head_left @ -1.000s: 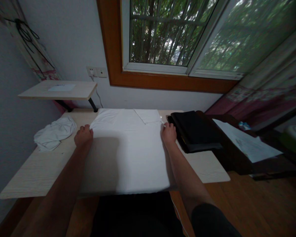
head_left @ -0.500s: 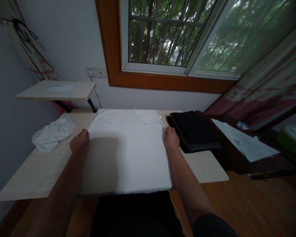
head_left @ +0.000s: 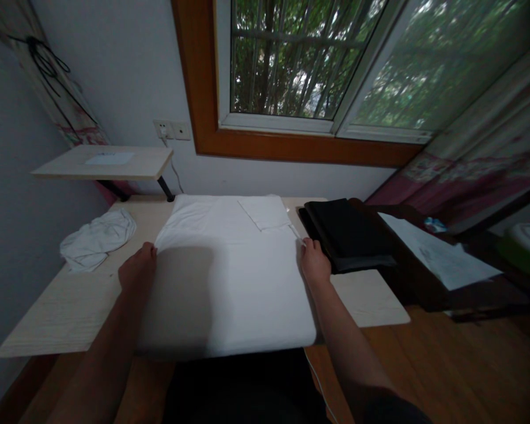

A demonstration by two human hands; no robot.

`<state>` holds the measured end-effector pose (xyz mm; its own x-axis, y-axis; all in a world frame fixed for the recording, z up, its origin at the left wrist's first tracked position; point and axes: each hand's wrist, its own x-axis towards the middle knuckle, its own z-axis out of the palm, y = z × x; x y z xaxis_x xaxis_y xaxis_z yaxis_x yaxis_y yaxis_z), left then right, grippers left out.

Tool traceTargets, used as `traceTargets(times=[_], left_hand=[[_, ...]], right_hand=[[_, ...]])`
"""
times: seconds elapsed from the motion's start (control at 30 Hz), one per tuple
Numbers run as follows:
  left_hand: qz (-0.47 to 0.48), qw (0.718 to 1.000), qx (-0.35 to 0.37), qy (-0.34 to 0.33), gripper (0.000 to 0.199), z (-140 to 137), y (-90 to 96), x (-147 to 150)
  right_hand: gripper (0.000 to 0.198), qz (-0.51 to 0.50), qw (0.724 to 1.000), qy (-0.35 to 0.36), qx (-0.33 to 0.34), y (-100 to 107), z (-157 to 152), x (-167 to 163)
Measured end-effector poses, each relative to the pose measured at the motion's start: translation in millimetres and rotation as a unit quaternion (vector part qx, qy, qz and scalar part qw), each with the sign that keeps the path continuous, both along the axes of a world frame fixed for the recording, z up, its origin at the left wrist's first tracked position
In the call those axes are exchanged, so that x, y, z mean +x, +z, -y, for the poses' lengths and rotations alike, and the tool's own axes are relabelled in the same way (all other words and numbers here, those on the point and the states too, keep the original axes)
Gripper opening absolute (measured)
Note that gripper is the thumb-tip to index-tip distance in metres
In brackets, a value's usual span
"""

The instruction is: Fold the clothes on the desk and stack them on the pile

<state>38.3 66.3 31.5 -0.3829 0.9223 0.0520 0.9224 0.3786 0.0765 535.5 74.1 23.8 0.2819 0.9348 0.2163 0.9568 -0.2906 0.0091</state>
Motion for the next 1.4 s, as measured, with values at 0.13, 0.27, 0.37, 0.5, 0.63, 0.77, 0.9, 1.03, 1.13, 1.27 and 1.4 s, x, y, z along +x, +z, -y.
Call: traceTargets(times=[0.13, 0.27, 0.37, 0.5, 0.63, 0.77, 0.9, 1.03, 1.13, 1.27, 1.4], left_hand=[[0.002, 1.000, -0.014, 0.000, 0.042, 18.5, 0.4, -0.8], [0.005, 1.000, -0.016, -0.001, 0.045, 36.8, -1.5, -2.6], [-0.002, 1.000, -0.013, -0.009, 0.046, 42.4, -2.0, -4.0], [-0.013, 0.999, 0.015, -0.033, 0.046, 34.2, 1.8, -4.3], [-0.076, 0.992, 0.064, -0.080, 0.046, 11.0, 4.1, -5.0], [-0.113, 0.986, 0.087, -0.086, 0.045, -20.8, 0.8, -1.5], [-0.083, 0.990, 0.100, -0.055, 0.042, -48.3, -2.6, 11.8], [-0.048, 0.991, 0.122, -0.030, 0.041, -59.6, -8.7, 23.1], [-0.037, 0.990, 0.135, -0.032, 0.042, -59.0, -14.9, 20.9], [-0.014, 0.988, 0.138, -0.071, 0.040, -54.5, -20.0, 8.8], [-0.002, 0.985, 0.143, -0.097, 0.038, -48.3, -22.1, -1.1]], right_hand=[[0.034, 0.008, 1.000, 0.002, -0.009, -2.0, 16.2, 2.9], [0.032, 0.015, 1.000, 0.017, -0.007, -2.3, 31.0, 4.4], [0.032, 0.021, 0.999, 0.028, 0.007, -1.0, 35.9, 3.8], [0.035, 0.043, 0.997, 0.055, 0.036, 2.3, 29.8, 2.8], [0.038, 0.051, 0.994, 0.079, 0.052, 5.3, 8.8, 1.0], [0.037, 0.039, 0.995, 0.071, 0.056, 6.7, -19.9, -5.2], [0.035, 0.019, 0.996, 0.057, 0.062, 5.7, -43.1, -15.1], [0.032, -0.004, 0.996, 0.055, 0.075, 1.4, -52.5, -19.0], [0.031, -0.011, 0.995, 0.060, 0.084, -2.4, -51.6, -15.1], [0.032, -0.015, 0.993, 0.079, 0.089, -5.5, -46.6, -7.6], [0.033, -0.015, 0.993, 0.082, 0.081, -6.1, -41.1, -3.6]])
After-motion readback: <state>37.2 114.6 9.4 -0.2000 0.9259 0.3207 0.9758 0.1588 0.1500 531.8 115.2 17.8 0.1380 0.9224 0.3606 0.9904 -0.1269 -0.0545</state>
